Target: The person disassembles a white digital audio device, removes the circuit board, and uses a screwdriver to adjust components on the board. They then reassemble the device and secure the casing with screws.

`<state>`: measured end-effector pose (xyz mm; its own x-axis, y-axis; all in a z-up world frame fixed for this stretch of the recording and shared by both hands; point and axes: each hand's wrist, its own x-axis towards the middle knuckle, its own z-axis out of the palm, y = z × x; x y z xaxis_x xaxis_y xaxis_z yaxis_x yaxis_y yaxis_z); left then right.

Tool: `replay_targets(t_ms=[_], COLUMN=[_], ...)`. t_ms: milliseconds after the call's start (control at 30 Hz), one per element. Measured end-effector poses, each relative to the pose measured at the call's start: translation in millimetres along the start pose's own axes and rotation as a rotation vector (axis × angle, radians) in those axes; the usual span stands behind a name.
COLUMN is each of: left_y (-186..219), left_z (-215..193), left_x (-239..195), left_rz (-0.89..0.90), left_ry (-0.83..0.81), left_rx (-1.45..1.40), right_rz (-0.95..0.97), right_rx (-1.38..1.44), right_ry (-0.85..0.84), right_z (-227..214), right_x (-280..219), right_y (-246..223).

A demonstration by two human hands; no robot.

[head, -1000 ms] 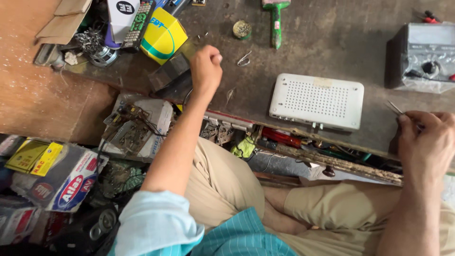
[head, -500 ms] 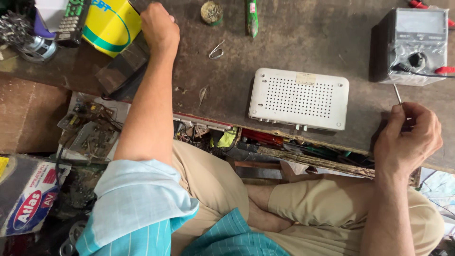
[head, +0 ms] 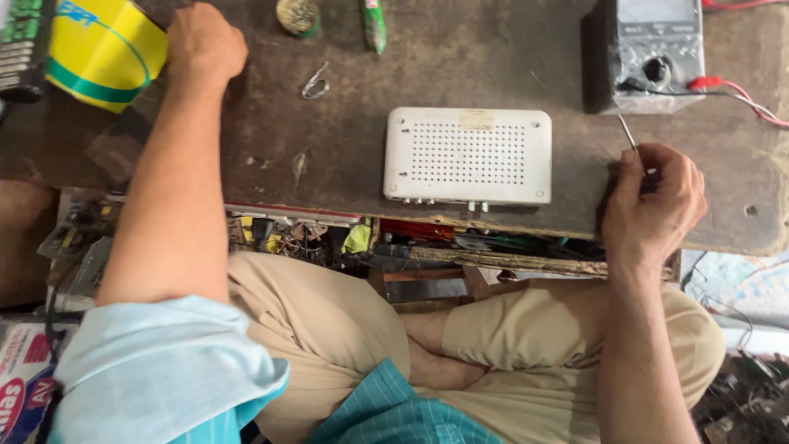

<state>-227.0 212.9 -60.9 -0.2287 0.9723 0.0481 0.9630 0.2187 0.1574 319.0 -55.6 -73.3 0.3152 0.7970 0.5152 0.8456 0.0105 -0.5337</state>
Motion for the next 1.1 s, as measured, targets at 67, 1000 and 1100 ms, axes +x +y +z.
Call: replay_targets(t_ms=[67,1000,1100], left_y=[-2.7,272.2,287.2], left_z=[-5.8,6.5,9.9], left_x=[-5.9,-233.8,-246.0], left_rz=[0.095,0.474,0.441], left_ry=[0.098,-0.138,-0.114], left_rx=[-0.064,-1.332,-1.292], right_rz=[-0.031,0.022,0.078], right_rx=[-0.010,0.897,1.195], right_ry=[0.008,-0.219,-0.223], right_z=[0.6,-12.5,-1.7], right_x=[0.9,52.8,67.2], right_y=[-0.5,-28.2,-28.5])
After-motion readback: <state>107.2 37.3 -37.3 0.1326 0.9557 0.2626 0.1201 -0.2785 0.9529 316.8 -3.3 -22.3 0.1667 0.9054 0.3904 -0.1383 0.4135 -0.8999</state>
